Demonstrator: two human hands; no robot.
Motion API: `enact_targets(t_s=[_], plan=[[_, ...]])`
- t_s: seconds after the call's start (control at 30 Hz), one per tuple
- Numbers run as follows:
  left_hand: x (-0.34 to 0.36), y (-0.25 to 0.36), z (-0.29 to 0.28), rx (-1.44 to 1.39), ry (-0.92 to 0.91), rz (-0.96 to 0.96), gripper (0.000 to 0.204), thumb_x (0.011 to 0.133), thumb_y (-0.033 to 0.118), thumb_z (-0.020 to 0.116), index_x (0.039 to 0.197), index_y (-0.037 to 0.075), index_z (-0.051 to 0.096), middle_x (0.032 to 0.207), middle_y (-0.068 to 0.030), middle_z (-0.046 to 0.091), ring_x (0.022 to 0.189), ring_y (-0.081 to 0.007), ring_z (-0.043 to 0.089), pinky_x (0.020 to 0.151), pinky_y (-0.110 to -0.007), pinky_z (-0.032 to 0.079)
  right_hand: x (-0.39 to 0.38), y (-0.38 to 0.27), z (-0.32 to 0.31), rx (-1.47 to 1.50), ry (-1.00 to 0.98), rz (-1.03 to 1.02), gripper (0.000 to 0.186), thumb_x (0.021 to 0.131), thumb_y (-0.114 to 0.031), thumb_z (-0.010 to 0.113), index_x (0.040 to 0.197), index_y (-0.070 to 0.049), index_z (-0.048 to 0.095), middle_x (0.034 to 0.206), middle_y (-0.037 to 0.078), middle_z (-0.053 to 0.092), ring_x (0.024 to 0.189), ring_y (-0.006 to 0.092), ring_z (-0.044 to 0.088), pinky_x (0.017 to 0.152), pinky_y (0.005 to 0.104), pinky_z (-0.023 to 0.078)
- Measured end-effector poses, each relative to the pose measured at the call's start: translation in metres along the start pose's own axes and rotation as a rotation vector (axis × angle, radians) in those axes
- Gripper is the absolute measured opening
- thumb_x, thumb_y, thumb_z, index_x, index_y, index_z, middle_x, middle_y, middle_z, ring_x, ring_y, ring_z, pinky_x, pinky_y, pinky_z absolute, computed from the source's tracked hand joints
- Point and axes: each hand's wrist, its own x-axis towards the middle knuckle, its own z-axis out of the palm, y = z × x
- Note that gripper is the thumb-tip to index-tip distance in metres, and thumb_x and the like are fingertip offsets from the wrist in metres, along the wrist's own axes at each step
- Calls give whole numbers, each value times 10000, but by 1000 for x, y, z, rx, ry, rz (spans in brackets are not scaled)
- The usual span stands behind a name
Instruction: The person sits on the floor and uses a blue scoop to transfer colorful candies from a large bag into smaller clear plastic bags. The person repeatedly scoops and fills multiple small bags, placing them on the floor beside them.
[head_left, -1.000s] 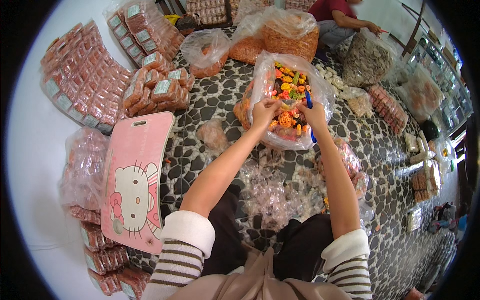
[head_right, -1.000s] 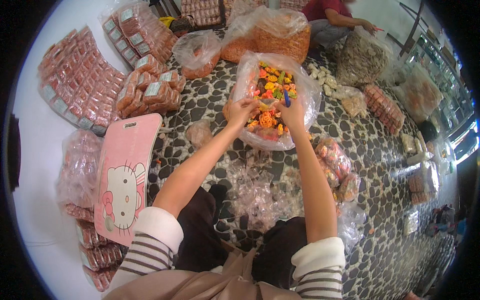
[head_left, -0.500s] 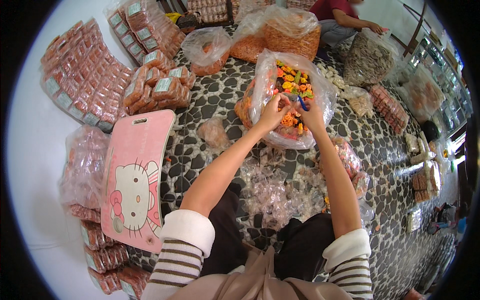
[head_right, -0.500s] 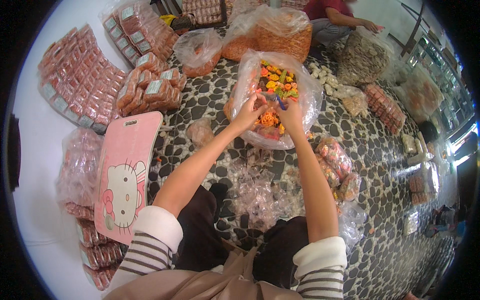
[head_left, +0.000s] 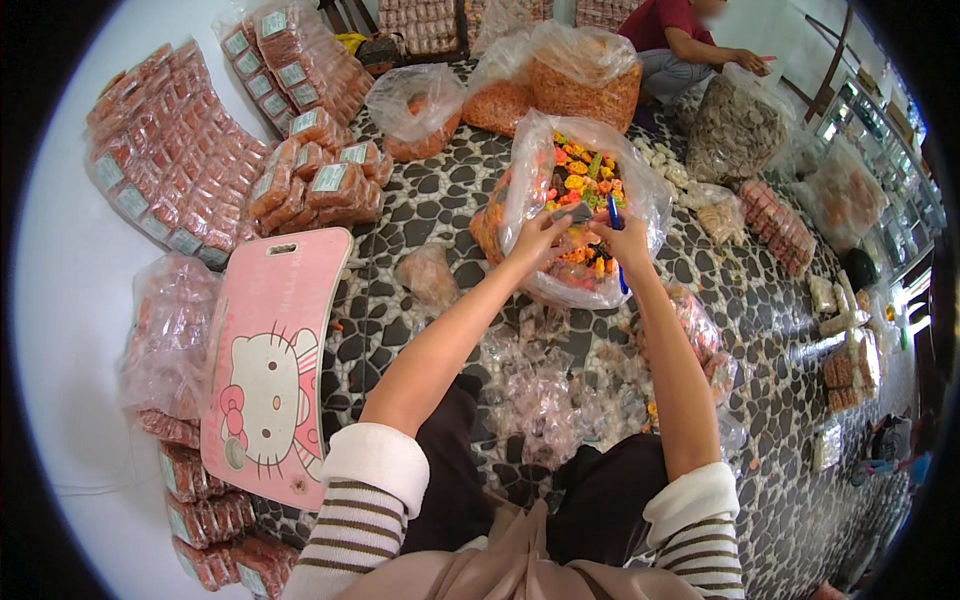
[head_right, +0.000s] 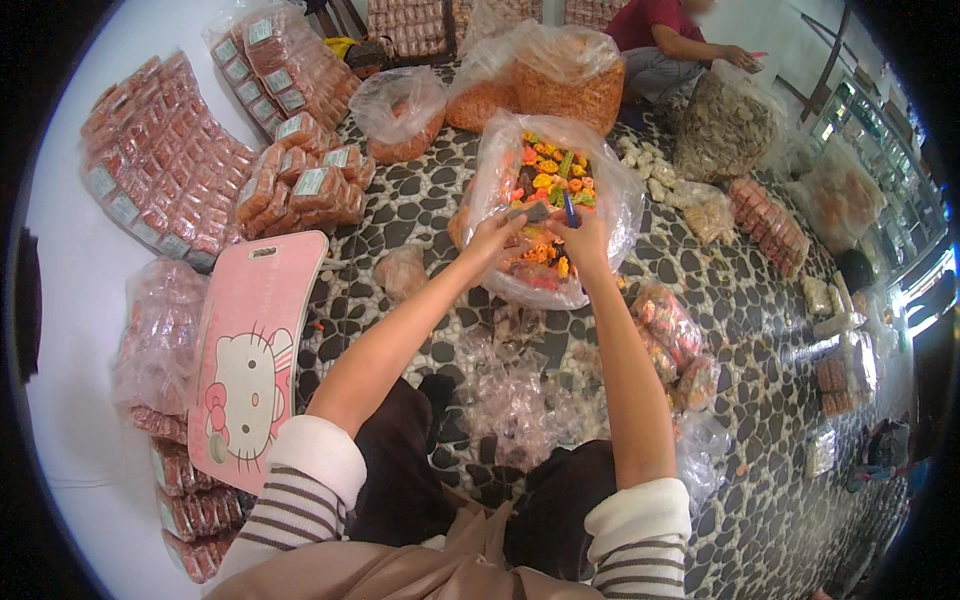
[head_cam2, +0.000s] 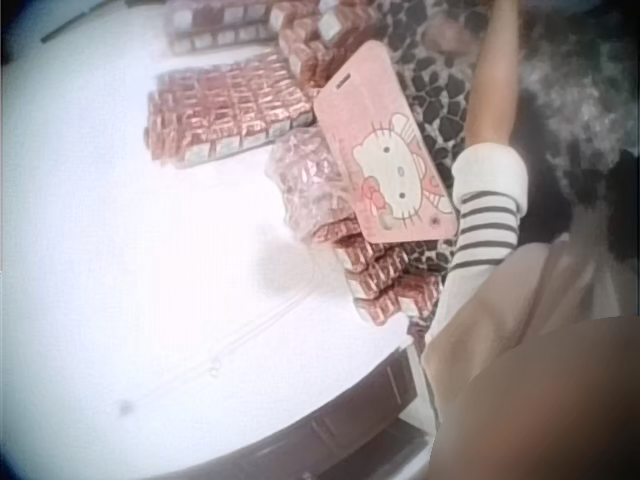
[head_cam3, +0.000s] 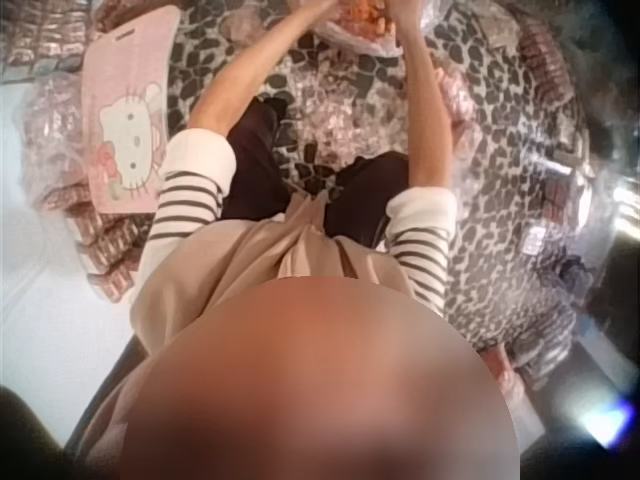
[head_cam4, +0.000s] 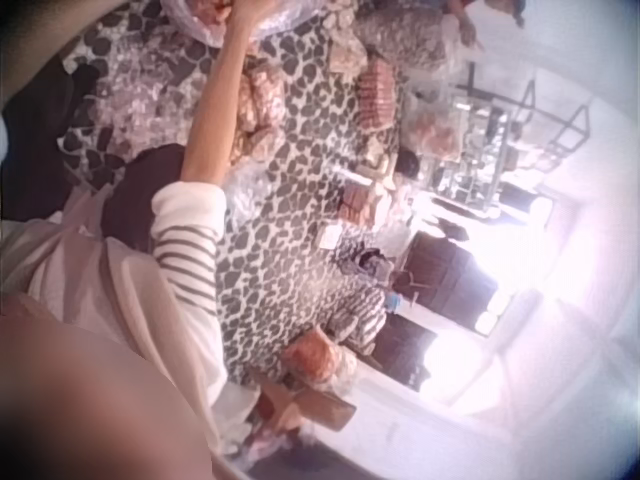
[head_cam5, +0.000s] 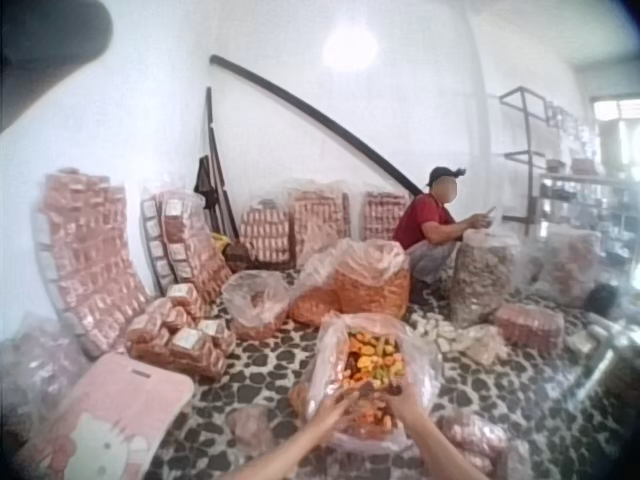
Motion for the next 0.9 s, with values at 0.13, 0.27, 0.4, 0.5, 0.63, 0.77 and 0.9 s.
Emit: enact_targets(t_s=[0.13, 0.27, 0.4, 0.5, 0.63, 0.77, 0.9], plan=[[-4, 1, 1, 166, 27, 58, 289, 870, 207, 565, 1091, 34, 499, 933, -23, 500, 844, -106, 540, 730, -244, 483, -5, -10, -2, 198, -25, 131, 192, 815, -190, 622, 890, -16, 592, 618, -6, 510, 468, 58, 424, 413, 199, 318], [-2, 0, -1, 359, 19, 114, 313, 857, 213, 586, 1087, 14, 508, 995, -36, 515, 862, -107, 545, 723, -245, 476, -5, -14, -5, 160, -69, 168, 248, 832, -259, 608, 909, -23, 594, 610, -10, 496, 483, 57, 426, 409, 209, 314], [1, 4, -10, 320, -45, 27, 384, 843, 287, 600, 1111, 30, 502, 1049, -44, 499, 874, -127, 538, 730, -274, 475, -1, -8, -10, 134, -118, 173, 258, 822, -252, 627, 932, -21, 597, 579, -10, 452, 441, 60, 383, 396, 221, 285], [1, 7, -14, 43, -136, -109, 431, 844, 337, 589, 1139, 42, 482, 1072, -45, 489, 896, -146, 525, 741, -296, 475, 3, -5, -13, 216, -151, 172, 245, 826, -231, 624, 928, -9, 601, 577, -15, 439, 441, 59, 373, 396, 221, 277], [-4, 8, -14, -114, -206, -163, 469, 851, 361, 570, 1181, 49, 449, 1068, -48, 483, 917, -169, 513, 768, -320, 474, 4, -6, -14, 246, -174, 201, 253, 825, -222, 625, 947, -1, 605, 592, -18, 433, 448, 59, 366, 404, 214, 280], [-6, 11, -12, -190, -213, -197, 491, 840, 361, 585, 1204, 68, 434, 1068, -53, 479, 917, -180, 514, 787, -336, 472, 2, -12, -16, 254, -182, 168, 247, 841, -160, 598, 1023, 7, 591, 607, -23, 429, 452, 61, 363, 411, 215, 293], [-8, 12, -12, -205, -221, -231, 330, 821, 350, 620, 1048, 122, 549, 877, 25, 499, 819, -114, 519, 736, -266, 460, -1, -16, -21, 237, -199, 114, 248, 843, -111, 573, 1062, 5, 584, 588, -40, 410, 451, 62, 366, 414, 220, 296]])
